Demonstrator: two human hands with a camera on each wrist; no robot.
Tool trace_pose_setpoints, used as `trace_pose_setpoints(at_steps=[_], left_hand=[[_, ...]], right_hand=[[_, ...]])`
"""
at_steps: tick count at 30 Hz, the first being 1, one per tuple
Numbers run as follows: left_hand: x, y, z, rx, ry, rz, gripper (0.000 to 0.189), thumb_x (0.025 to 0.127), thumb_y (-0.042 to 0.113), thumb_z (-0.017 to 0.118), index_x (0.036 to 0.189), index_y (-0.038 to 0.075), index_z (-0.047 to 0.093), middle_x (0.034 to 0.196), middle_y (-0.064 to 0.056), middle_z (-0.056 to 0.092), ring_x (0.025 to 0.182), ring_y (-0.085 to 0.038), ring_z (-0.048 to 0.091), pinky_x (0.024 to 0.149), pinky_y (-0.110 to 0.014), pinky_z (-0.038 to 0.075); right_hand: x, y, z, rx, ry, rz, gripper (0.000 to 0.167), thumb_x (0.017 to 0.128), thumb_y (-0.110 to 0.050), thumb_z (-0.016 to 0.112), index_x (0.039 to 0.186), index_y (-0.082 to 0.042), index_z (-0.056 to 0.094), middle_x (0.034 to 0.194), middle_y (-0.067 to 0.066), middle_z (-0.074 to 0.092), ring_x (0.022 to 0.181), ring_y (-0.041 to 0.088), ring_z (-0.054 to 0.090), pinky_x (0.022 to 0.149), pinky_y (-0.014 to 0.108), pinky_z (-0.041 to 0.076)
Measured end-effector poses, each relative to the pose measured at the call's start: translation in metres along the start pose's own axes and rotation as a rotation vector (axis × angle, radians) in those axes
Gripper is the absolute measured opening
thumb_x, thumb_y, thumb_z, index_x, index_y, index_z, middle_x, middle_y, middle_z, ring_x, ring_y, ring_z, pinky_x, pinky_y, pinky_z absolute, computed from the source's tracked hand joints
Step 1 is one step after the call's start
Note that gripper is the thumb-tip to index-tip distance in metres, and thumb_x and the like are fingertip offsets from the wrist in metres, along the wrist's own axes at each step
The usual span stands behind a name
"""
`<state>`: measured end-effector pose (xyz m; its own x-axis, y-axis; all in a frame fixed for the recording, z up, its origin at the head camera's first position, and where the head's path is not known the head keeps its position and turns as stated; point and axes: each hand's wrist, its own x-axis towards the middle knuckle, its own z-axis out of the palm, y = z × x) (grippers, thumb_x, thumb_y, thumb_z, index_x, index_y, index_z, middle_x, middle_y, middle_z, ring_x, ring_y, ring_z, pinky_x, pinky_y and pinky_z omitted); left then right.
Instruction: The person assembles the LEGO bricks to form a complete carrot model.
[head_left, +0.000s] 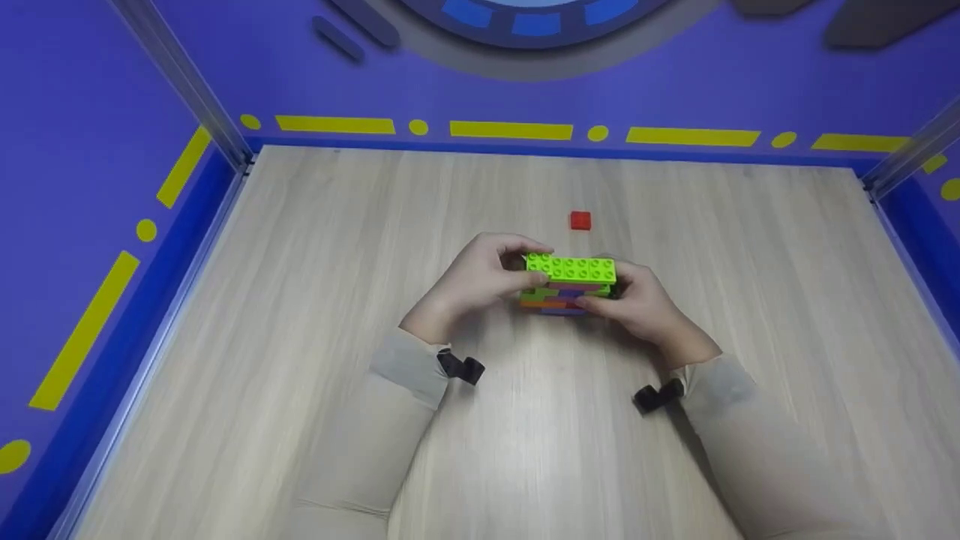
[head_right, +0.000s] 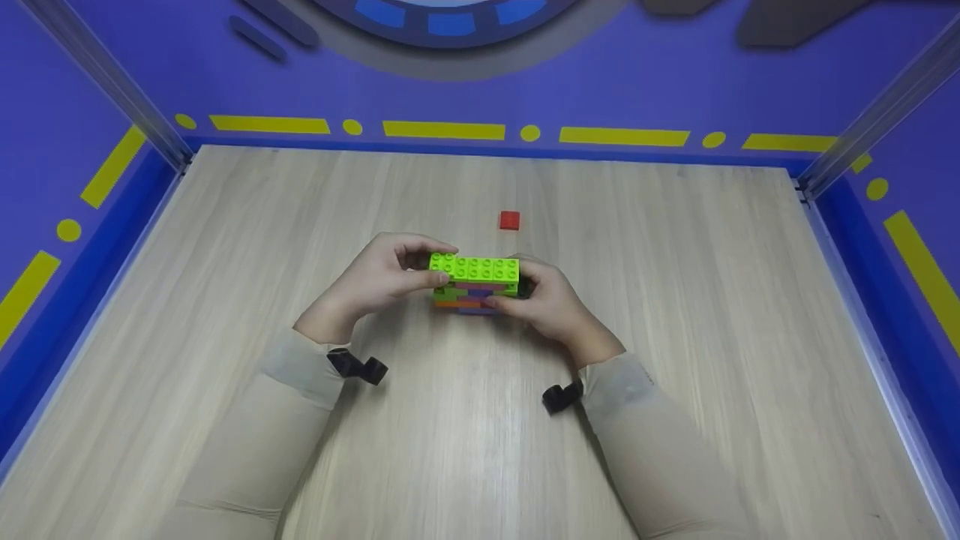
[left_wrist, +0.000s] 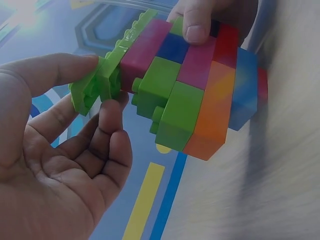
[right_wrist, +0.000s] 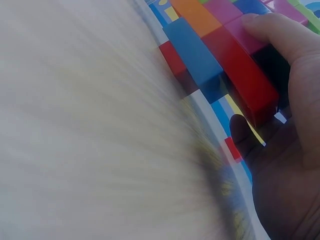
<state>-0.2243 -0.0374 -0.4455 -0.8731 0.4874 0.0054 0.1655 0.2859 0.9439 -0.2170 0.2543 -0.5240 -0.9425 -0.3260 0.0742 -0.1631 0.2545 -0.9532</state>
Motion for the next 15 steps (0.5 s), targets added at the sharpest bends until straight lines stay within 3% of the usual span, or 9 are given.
trace_pose_setpoints(at_steps=[5, 10, 15], left_hand=[[0.002, -0.003, 0.000, -0.001, -0.012, 0.010, 0.041, 0.101, 0.015, 0.084, 0.141, 0.010, 0.079, 0.130, -0.007, 0.081, 0.097, -0.014, 0.067, 0.083, -0.024, 0.054], [0.006, -0.011, 0.002, 0.027, -0.044, 0.044, 0.045, 0.100, 0.020, 0.084, 0.143, 0.012, 0.074, 0.132, -0.006, 0.076, 0.110, -0.024, 0.064, 0.095, -0.035, 0.053], [0.010, -0.025, 0.008, 0.029, -0.090, -0.022, 0.062, 0.096, 0.027, 0.092, 0.151, 0.018, 0.065, 0.139, -0.002, 0.071, 0.123, -0.026, 0.063, 0.104, -0.040, 0.054]], right_hand=[[0.001, 0.001, 0.000, -0.005, 0.002, -0.002, 0.044, 0.092, 0.000, 0.090, 0.134, 0.004, 0.076, 0.119, -0.015, 0.080, 0.114, 0.007, 0.076, 0.101, 0.020, 0.061], [0.000, 0.001, 0.000, -0.006, 0.003, -0.001, 0.045, 0.093, 0.000, 0.089, 0.135, 0.006, 0.075, 0.120, -0.014, 0.080, 0.115, 0.006, 0.075, 0.102, 0.020, 0.060], [0.000, 0.000, -0.001, -0.014, 0.002, 0.009, 0.047, 0.093, 0.000, 0.089, 0.137, 0.005, 0.075, 0.122, -0.016, 0.079, 0.118, 0.006, 0.073, 0.105, 0.018, 0.057]])
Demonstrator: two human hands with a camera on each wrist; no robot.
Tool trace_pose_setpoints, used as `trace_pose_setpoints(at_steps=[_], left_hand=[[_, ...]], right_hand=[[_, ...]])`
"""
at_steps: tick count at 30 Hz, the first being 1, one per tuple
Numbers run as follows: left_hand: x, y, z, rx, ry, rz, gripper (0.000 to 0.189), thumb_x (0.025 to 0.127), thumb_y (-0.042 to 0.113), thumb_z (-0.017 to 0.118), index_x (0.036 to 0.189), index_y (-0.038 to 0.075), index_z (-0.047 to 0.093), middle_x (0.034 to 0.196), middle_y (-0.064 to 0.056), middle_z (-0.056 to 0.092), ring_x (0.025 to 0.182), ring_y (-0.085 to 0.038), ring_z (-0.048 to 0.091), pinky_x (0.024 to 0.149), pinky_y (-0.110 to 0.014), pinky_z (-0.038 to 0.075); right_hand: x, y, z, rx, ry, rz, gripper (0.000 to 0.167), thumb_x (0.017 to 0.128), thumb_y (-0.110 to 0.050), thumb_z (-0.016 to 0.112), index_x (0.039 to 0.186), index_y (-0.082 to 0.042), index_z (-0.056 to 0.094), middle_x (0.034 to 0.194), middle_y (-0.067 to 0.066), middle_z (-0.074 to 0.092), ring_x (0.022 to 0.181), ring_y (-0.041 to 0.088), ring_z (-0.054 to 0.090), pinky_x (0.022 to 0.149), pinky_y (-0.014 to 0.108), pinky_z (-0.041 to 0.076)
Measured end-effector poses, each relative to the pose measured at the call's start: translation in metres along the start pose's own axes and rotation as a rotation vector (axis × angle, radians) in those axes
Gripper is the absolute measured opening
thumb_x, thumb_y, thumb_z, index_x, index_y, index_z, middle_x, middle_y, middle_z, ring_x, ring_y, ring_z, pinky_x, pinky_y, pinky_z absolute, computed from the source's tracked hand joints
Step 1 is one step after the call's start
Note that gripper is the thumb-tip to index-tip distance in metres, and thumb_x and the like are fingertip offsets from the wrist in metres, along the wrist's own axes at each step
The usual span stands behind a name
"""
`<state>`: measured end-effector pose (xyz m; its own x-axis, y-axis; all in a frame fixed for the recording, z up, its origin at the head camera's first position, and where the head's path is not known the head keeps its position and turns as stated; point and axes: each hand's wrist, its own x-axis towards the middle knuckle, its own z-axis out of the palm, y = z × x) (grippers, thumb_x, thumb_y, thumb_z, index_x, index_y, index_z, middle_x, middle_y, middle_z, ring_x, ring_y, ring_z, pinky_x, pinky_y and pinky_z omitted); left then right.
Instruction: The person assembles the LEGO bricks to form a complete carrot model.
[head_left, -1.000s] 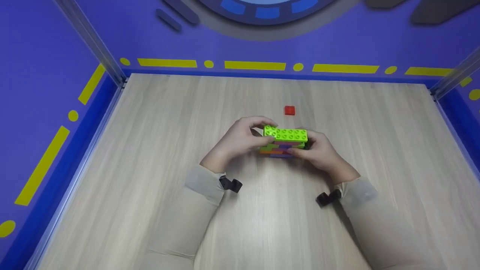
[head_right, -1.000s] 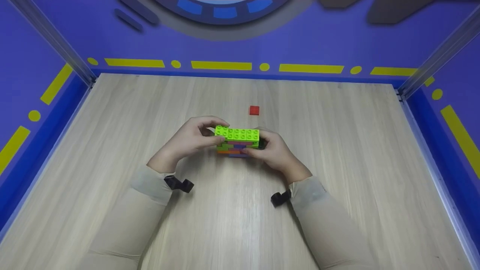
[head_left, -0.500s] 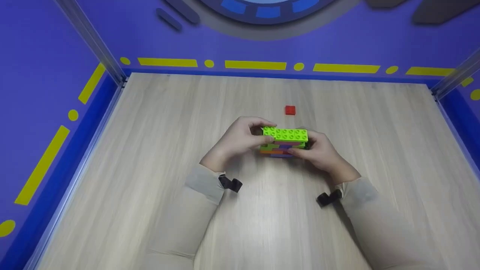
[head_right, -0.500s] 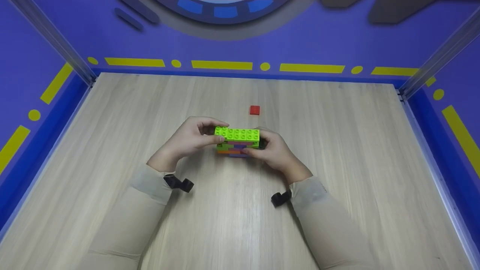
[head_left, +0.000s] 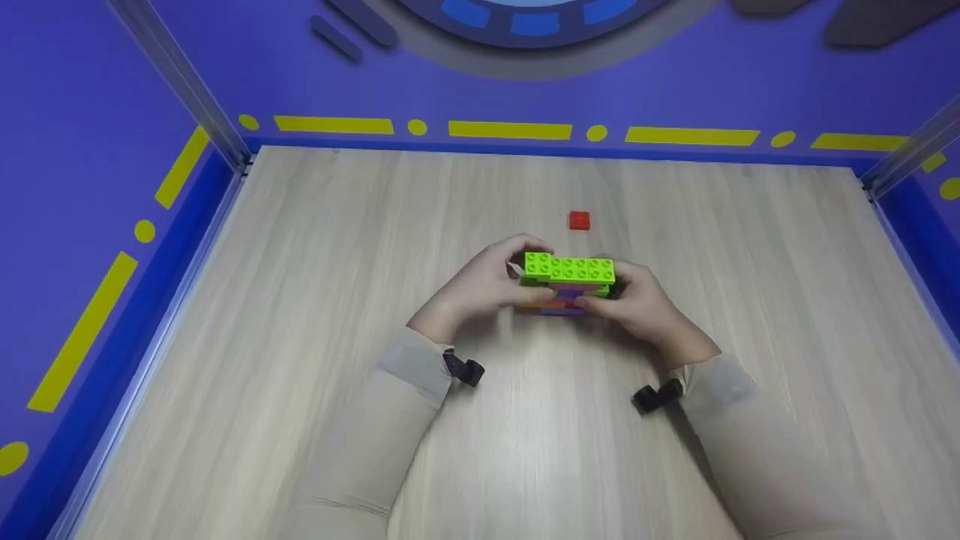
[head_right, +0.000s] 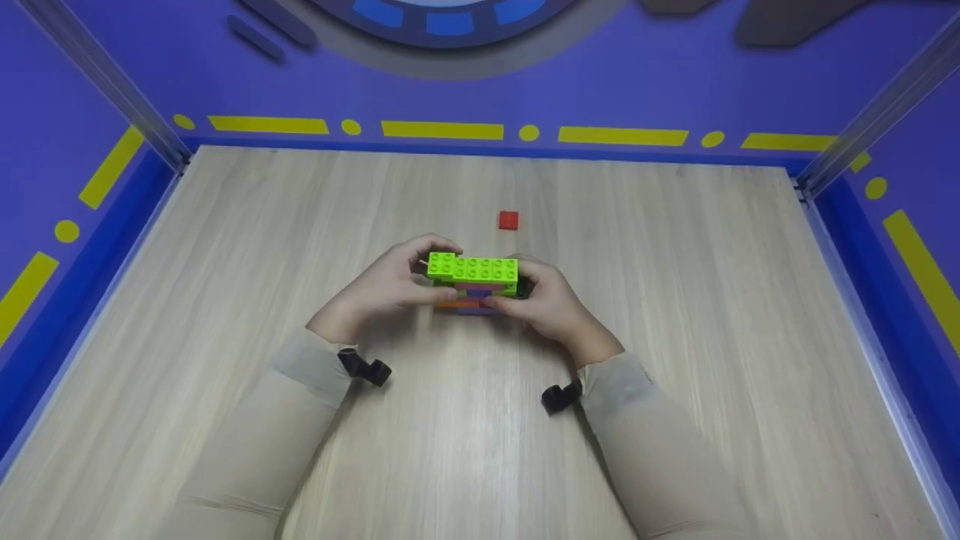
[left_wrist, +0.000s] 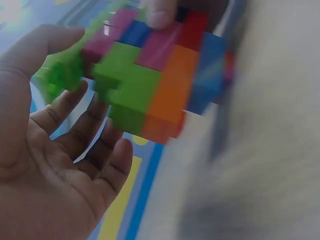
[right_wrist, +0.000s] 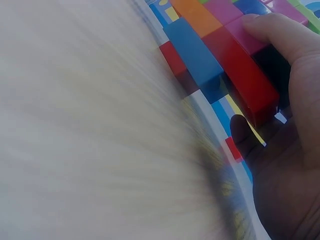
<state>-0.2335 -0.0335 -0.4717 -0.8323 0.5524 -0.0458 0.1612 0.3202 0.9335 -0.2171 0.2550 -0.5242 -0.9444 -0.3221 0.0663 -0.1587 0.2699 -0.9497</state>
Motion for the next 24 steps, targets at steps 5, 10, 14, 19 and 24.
trace_pose_setpoints(at_steps=[5, 10, 14, 19, 24], left_hand=[[0.004, -0.015, 0.009, -0.029, -0.018, -0.034, 0.067, 0.090, 0.021, 0.097, 0.149, 0.019, 0.066, 0.139, -0.001, 0.075, 0.130, -0.020, 0.066, 0.119, -0.041, 0.051], [0.008, -0.024, 0.018, -0.062, 0.006, -0.001, 0.059, 0.090, 0.017, 0.097, 0.144, 0.018, 0.072, 0.140, 0.002, 0.078, 0.135, -0.017, 0.068, 0.129, -0.043, 0.046], [0.009, -0.029, 0.024, -0.078, 0.021, 0.007, 0.058, 0.091, 0.019, 0.097, 0.144, 0.018, 0.073, 0.139, 0.002, 0.078, 0.132, -0.016, 0.069, 0.126, -0.039, 0.049], [0.008, -0.032, 0.026, -0.104, 0.031, 0.011, 0.056, 0.090, 0.015, 0.097, 0.142, 0.016, 0.074, 0.137, -0.001, 0.079, 0.127, -0.016, 0.069, 0.121, -0.039, 0.052], [0.009, -0.034, 0.027, -0.129, 0.056, 0.018, 0.055, 0.090, 0.012, 0.097, 0.140, 0.013, 0.074, 0.136, -0.002, 0.080, 0.129, -0.016, 0.071, 0.123, -0.037, 0.052]], right_hand=[[-0.001, 0.001, 0.001, 0.016, -0.005, -0.013, 0.048, 0.092, 0.001, 0.089, 0.138, 0.005, 0.074, 0.122, -0.017, 0.080, 0.119, 0.005, 0.073, 0.107, 0.017, 0.056], [-0.002, 0.000, 0.001, 0.051, -0.006, -0.033, 0.049, 0.092, 0.005, 0.087, 0.139, 0.007, 0.072, 0.122, -0.014, 0.081, 0.117, 0.005, 0.074, 0.104, 0.019, 0.059], [-0.004, -0.001, -0.005, 0.023, -0.039, -0.024, 0.054, 0.092, 0.002, 0.089, 0.143, 0.005, 0.070, 0.124, -0.016, 0.080, 0.119, 0.005, 0.074, 0.106, 0.018, 0.057], [-0.005, 0.000, -0.026, 0.022, -0.136, -0.063, 0.065, 0.095, 0.004, 0.084, 0.156, 0.001, 0.062, 0.143, -0.013, 0.074, 0.136, 0.006, 0.066, 0.121, 0.019, 0.045], [-0.003, -0.003, -0.048, 0.032, -0.096, -0.033, 0.058, 0.099, 0.005, 0.073, 0.156, 0.001, 0.062, 0.150, -0.002, 0.070, 0.140, 0.012, 0.064, 0.122, 0.023, 0.045]])
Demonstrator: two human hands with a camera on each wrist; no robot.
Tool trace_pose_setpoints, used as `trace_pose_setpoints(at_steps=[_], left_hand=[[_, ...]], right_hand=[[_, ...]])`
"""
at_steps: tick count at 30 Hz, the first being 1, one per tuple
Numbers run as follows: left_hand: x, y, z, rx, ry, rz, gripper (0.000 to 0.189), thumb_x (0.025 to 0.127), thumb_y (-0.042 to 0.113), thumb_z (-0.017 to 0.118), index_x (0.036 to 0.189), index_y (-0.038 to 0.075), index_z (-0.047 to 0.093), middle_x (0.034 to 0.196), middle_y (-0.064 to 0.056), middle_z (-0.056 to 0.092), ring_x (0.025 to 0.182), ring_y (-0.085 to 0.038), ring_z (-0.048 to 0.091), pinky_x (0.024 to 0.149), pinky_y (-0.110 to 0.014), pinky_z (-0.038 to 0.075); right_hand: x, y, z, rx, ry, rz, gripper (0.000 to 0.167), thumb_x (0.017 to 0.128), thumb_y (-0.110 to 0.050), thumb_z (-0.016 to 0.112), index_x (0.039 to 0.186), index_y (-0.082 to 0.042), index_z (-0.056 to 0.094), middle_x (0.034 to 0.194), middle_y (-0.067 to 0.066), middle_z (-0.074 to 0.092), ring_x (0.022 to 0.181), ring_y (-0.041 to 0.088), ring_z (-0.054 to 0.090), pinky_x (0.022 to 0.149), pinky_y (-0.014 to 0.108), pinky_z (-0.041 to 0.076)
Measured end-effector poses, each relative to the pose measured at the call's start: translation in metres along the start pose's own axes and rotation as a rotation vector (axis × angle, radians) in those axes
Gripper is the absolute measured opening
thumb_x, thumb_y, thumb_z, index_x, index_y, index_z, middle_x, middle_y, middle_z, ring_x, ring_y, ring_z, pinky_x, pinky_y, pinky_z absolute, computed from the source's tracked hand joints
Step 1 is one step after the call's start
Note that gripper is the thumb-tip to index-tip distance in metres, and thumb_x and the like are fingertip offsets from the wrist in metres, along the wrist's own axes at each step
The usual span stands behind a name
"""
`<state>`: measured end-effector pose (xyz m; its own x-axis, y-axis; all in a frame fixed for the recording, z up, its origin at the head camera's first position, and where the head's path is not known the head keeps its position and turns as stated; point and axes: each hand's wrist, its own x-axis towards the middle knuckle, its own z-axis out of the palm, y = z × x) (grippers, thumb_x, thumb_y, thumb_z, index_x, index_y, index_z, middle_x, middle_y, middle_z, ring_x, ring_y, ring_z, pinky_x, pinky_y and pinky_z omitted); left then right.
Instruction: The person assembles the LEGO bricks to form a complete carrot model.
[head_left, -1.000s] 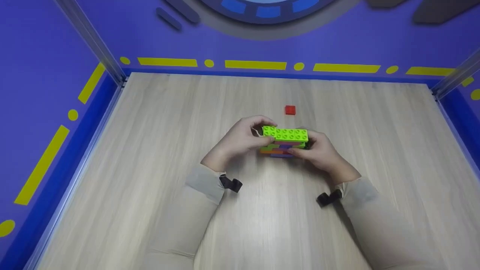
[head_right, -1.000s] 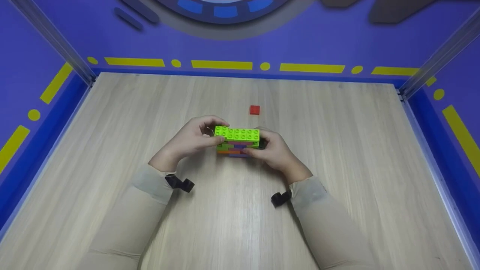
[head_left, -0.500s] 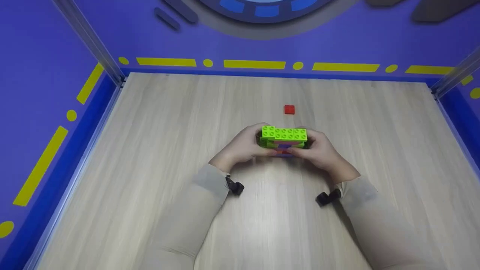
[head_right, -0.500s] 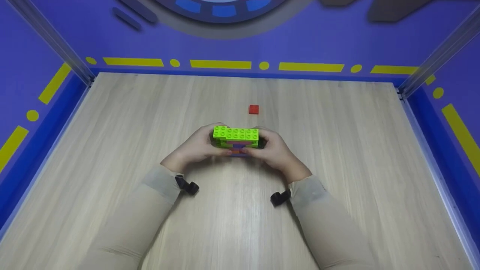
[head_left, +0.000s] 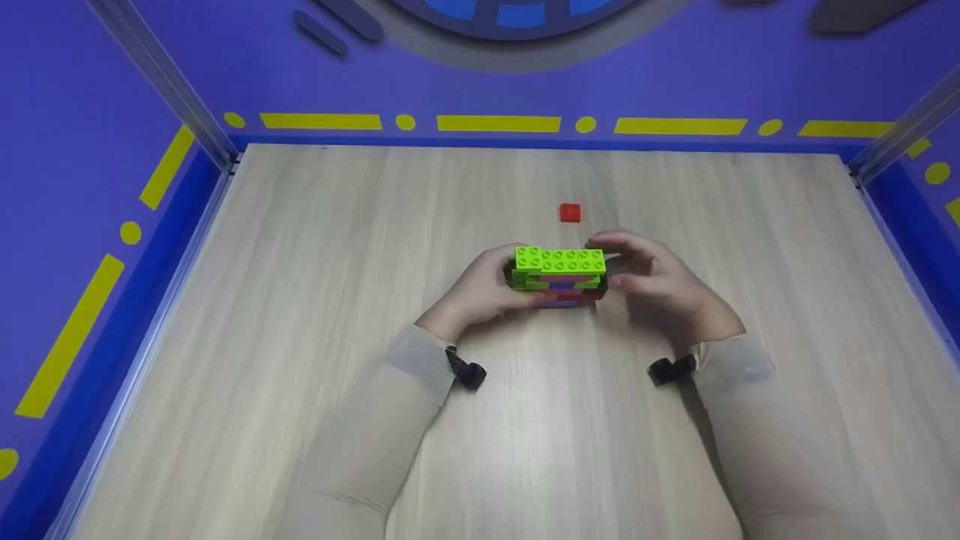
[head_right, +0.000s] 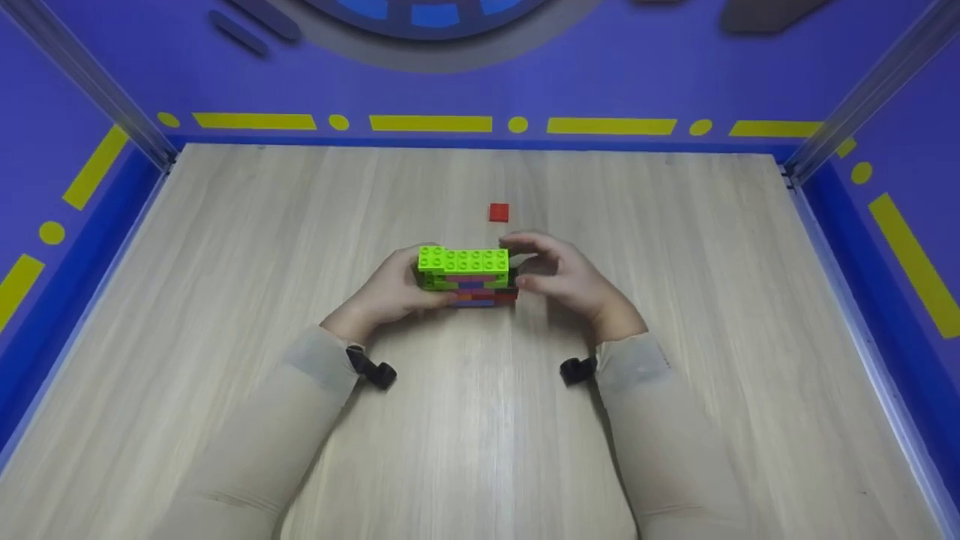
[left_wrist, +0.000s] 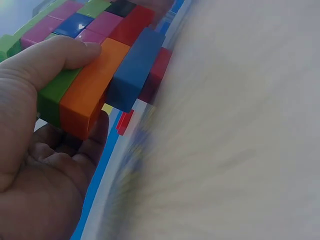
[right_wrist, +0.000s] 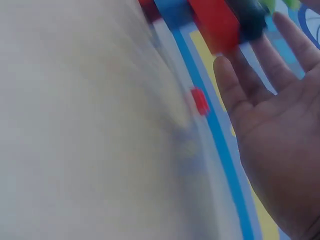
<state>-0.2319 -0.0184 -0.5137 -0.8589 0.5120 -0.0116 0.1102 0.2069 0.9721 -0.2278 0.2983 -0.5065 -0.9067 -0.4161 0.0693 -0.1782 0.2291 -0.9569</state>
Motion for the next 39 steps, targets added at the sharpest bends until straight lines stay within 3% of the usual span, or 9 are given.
trace_pose_setpoints(at_steps=[5, 8, 13, 16, 23, 27, 33, 39], left_hand=[[0.001, -0.001, 0.002, -0.020, 0.011, -0.003, 0.060, 0.090, 0.011, 0.096, 0.144, 0.012, 0.072, 0.140, -0.003, 0.079, 0.131, -0.018, 0.072, 0.123, -0.036, 0.054], [0.003, -0.002, 0.003, -0.020, 0.023, -0.001, 0.059, 0.090, 0.008, 0.095, 0.144, 0.012, 0.072, 0.141, -0.003, 0.078, 0.133, -0.018, 0.071, 0.124, -0.035, 0.053], [0.003, -0.004, 0.001, -0.022, 0.026, 0.015, 0.059, 0.090, 0.008, 0.095, 0.144, 0.012, 0.072, 0.140, -0.004, 0.078, 0.133, -0.018, 0.071, 0.124, -0.036, 0.052], [0.002, -0.005, 0.000, -0.035, 0.025, 0.023, 0.060, 0.090, 0.009, 0.096, 0.145, 0.012, 0.072, 0.139, -0.004, 0.079, 0.132, -0.018, 0.071, 0.122, -0.035, 0.053], [0.002, -0.006, 0.000, -0.091, 0.026, 0.019, 0.059, 0.090, 0.007, 0.096, 0.145, 0.014, 0.073, 0.142, -0.004, 0.078, 0.130, -0.018, 0.072, 0.118, -0.035, 0.057], [0.002, -0.005, -0.001, -0.082, 0.033, 0.014, 0.060, 0.091, 0.006, 0.094, 0.146, 0.013, 0.072, 0.142, -0.005, 0.078, 0.131, -0.018, 0.072, 0.119, -0.035, 0.056], [0.002, -0.003, -0.001, -0.062, 0.041, 0.014, 0.061, 0.091, 0.006, 0.095, 0.147, 0.013, 0.072, 0.143, -0.004, 0.077, 0.133, -0.018, 0.070, 0.121, -0.036, 0.054], [0.001, -0.006, -0.001, -0.059, 0.046, 0.013, 0.061, 0.090, 0.007, 0.096, 0.146, 0.013, 0.072, 0.142, -0.004, 0.078, 0.133, -0.017, 0.070, 0.121, -0.035, 0.054]], right_hand=[[0.015, -0.006, -0.007, -0.093, 0.163, 0.172, 0.041, 0.108, -0.008, 0.071, 0.148, -0.003, 0.068, 0.145, 0.011, 0.069, 0.133, 0.016, 0.063, 0.112, 0.020, 0.049], [0.028, -0.008, -0.009, -0.175, 0.194, 0.241, 0.041, 0.110, -0.016, 0.071, 0.150, -0.006, 0.068, 0.148, 0.015, 0.068, 0.135, 0.022, 0.061, 0.113, 0.027, 0.048], [0.055, -0.014, -0.011, -0.320, 0.106, 0.268, 0.045, 0.110, -0.016, 0.071, 0.154, -0.007, 0.066, 0.154, 0.017, 0.064, 0.145, 0.035, 0.058, 0.125, 0.054, 0.048], [0.073, -0.019, -0.012, -0.398, 0.048, 0.293, 0.047, 0.109, -0.015, 0.071, 0.156, -0.008, 0.065, 0.158, 0.017, 0.062, 0.149, 0.039, 0.057, 0.129, 0.061, 0.046], [0.108, -0.022, -0.011, -0.554, -0.011, 0.301, 0.050, 0.108, -0.013, 0.070, 0.156, -0.005, 0.065, 0.159, 0.019, 0.059, 0.145, 0.040, 0.059, 0.128, 0.061, 0.048], [0.119, -0.023, -0.007, -0.628, -0.052, 0.288, 0.048, 0.105, -0.013, 0.073, 0.151, 0.001, 0.069, 0.151, 0.023, 0.063, 0.131, 0.040, 0.062, 0.124, 0.061, 0.050], [0.123, -0.023, -0.001, -0.713, -0.038, 0.305, 0.038, 0.101, -0.014, 0.081, 0.135, 0.003, 0.078, 0.132, 0.024, 0.075, 0.115, 0.038, 0.065, 0.114, 0.058, 0.056], [0.117, -0.025, 0.001, -0.699, -0.047, 0.333, 0.045, 0.101, -0.013, 0.082, 0.143, 0.000, 0.072, 0.134, 0.022, 0.073, 0.120, 0.037, 0.066, 0.118, 0.058, 0.055]])
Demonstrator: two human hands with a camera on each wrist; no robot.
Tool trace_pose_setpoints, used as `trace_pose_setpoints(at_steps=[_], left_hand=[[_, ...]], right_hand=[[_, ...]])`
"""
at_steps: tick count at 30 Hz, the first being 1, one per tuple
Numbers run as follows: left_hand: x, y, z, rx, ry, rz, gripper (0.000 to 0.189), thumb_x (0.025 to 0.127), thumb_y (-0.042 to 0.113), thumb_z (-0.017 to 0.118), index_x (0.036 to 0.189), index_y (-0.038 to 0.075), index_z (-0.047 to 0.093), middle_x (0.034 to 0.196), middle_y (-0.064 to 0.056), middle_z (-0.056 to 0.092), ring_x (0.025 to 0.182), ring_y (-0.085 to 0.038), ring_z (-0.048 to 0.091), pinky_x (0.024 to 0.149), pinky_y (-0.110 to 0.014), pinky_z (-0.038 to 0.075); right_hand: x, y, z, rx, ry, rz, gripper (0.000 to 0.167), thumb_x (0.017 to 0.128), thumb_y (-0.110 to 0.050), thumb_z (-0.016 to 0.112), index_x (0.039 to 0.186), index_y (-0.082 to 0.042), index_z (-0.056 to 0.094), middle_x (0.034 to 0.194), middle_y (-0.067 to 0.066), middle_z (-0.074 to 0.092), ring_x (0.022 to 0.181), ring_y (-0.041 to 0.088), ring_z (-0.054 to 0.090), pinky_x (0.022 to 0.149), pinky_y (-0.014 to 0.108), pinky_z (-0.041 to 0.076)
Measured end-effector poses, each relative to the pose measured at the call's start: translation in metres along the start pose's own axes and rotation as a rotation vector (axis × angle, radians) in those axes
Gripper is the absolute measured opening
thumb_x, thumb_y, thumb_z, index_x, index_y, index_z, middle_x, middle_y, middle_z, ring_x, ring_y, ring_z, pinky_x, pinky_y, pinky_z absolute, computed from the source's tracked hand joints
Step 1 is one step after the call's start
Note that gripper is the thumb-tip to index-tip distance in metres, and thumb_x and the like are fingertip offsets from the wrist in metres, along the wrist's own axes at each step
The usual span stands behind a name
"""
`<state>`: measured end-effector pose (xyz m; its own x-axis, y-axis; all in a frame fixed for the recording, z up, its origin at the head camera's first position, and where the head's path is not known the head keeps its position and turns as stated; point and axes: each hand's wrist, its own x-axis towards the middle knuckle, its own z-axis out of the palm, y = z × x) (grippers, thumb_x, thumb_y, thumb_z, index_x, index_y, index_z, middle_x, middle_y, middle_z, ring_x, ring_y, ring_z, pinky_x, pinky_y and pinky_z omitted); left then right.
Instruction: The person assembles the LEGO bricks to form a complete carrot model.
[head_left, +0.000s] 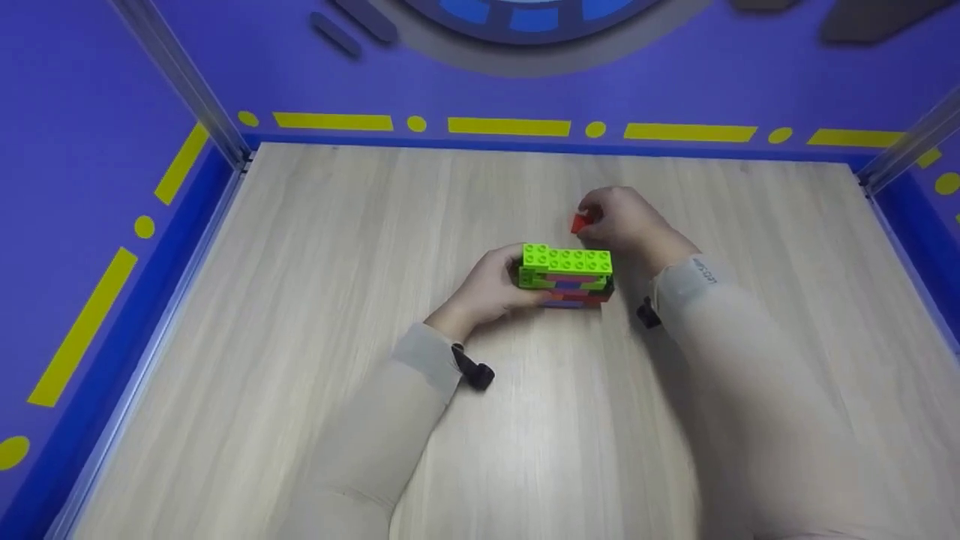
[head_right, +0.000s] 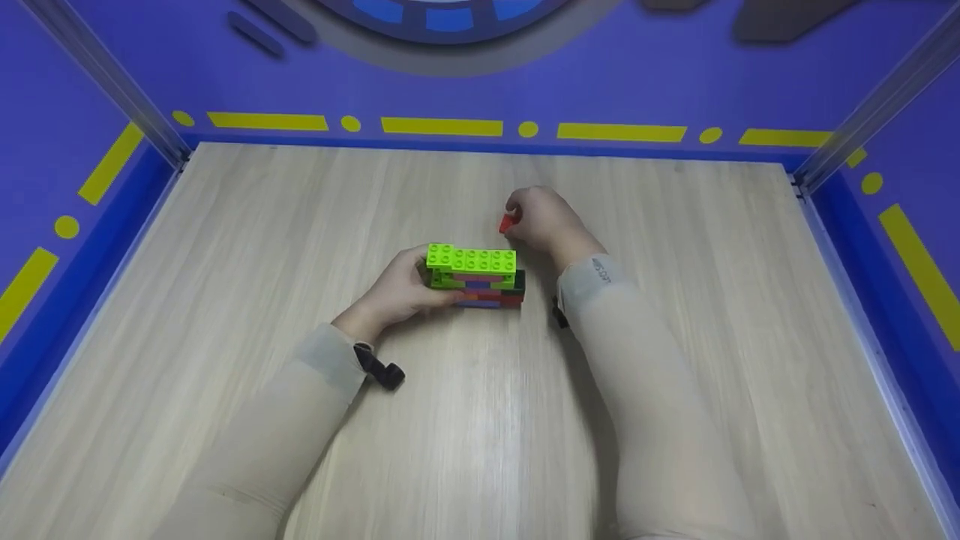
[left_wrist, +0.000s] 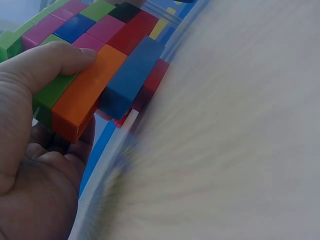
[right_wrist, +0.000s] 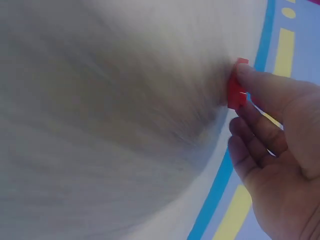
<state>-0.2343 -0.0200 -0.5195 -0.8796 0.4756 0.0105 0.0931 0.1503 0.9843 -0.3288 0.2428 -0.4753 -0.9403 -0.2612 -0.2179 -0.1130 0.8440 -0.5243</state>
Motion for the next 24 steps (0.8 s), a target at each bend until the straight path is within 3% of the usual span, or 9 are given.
trace_pose_setpoints(at_steps=[5, 10, 16, 19, 24], left_hand=[[0.001, -0.001, 0.001, -0.019, -0.013, 0.004, 0.061, 0.091, 0.005, 0.095, 0.147, 0.012, 0.072, 0.144, -0.006, 0.078, 0.133, -0.019, 0.072, 0.120, -0.034, 0.055], [0.001, -0.001, 0.001, -0.026, -0.017, 0.002, 0.061, 0.091, 0.003, 0.093, 0.148, 0.012, 0.072, 0.144, -0.007, 0.078, 0.132, -0.020, 0.072, 0.118, -0.034, 0.057], [0.002, -0.002, 0.002, -0.031, -0.018, 0.000, 0.062, 0.091, 0.003, 0.093, 0.148, 0.011, 0.071, 0.144, -0.007, 0.077, 0.134, -0.020, 0.071, 0.119, -0.033, 0.056], [0.002, -0.003, 0.002, -0.031, -0.021, 0.007, 0.063, 0.091, 0.002, 0.092, 0.149, 0.009, 0.071, 0.144, -0.009, 0.077, 0.134, -0.022, 0.071, 0.120, -0.034, 0.055], [0.001, -0.002, 0.001, -0.023, -0.021, 0.019, 0.063, 0.091, 0.001, 0.092, 0.149, 0.006, 0.070, 0.144, -0.012, 0.077, 0.135, -0.025, 0.071, 0.121, -0.034, 0.055]], right_hand=[[-0.010, 0.004, -0.003, 0.051, 0.035, 0.000, 0.054, 0.096, -0.019, 0.088, 0.146, -0.003, 0.074, 0.136, 0.018, 0.072, 0.121, 0.035, 0.065, 0.115, 0.056, 0.058], [-0.021, 0.006, -0.004, 0.096, 0.089, -0.049, 0.047, 0.096, -0.017, 0.088, 0.140, -0.004, 0.078, 0.131, 0.016, 0.071, 0.119, 0.035, 0.066, 0.108, 0.053, 0.059], [-0.039, 0.011, 0.002, 0.157, 0.148, -0.085, 0.040, 0.098, -0.012, 0.086, 0.137, -0.005, 0.079, 0.131, 0.015, 0.069, 0.118, 0.034, 0.063, 0.109, 0.051, 0.056], [-0.050, 0.013, 0.004, 0.208, 0.173, -0.076, 0.040, 0.099, -0.017, 0.087, 0.137, -0.006, 0.079, 0.134, 0.013, 0.069, 0.120, 0.031, 0.063, 0.107, 0.043, 0.054], [-0.068, 0.019, 0.003, 0.334, 0.206, -0.090, 0.039, 0.101, -0.011, 0.082, 0.140, -0.006, 0.078, 0.137, 0.016, 0.074, 0.119, 0.026, 0.068, 0.098, 0.018, 0.054]])
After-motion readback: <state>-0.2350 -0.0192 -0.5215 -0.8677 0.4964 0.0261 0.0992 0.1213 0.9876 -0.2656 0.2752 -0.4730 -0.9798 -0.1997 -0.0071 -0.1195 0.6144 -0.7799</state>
